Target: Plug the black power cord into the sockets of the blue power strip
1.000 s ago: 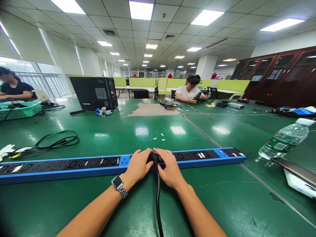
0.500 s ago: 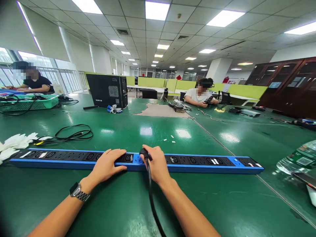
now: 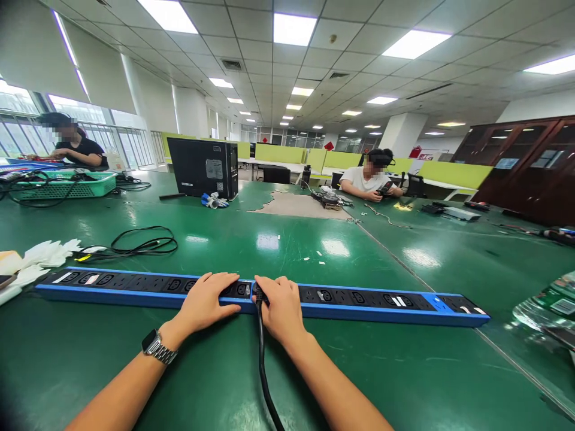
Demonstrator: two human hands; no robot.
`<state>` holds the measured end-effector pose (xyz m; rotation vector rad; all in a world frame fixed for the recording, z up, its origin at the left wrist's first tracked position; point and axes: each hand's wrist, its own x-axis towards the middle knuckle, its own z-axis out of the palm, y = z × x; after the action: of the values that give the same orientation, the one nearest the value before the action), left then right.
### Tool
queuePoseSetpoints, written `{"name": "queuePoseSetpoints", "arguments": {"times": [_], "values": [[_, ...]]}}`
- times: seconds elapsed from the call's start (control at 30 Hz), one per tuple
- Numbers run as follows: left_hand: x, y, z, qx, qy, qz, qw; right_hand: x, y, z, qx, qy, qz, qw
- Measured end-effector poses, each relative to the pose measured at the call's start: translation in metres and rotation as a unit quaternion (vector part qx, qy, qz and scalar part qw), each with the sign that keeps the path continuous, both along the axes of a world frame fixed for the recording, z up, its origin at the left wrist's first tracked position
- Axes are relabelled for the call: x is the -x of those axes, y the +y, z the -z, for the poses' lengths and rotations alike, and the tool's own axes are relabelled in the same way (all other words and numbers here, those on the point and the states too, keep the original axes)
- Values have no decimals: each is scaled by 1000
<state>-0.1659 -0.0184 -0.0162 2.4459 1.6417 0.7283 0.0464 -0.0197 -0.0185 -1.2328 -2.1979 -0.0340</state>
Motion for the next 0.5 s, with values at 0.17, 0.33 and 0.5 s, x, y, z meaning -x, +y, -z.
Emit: {"name": "queuePoseSetpoints", "arguments": {"times": [0.17, 0.33, 0.5], "values": [[-24, -2, -5, -31, -60, 65, 996, -70, 7, 15, -56, 79, 45, 994], [-61, 5, 0, -25, -118, 60, 991, -151, 16, 33, -78, 186, 214, 956], [-97, 9, -5, -61, -192, 67, 977, -151, 16, 42, -57, 190, 222, 955]]}}
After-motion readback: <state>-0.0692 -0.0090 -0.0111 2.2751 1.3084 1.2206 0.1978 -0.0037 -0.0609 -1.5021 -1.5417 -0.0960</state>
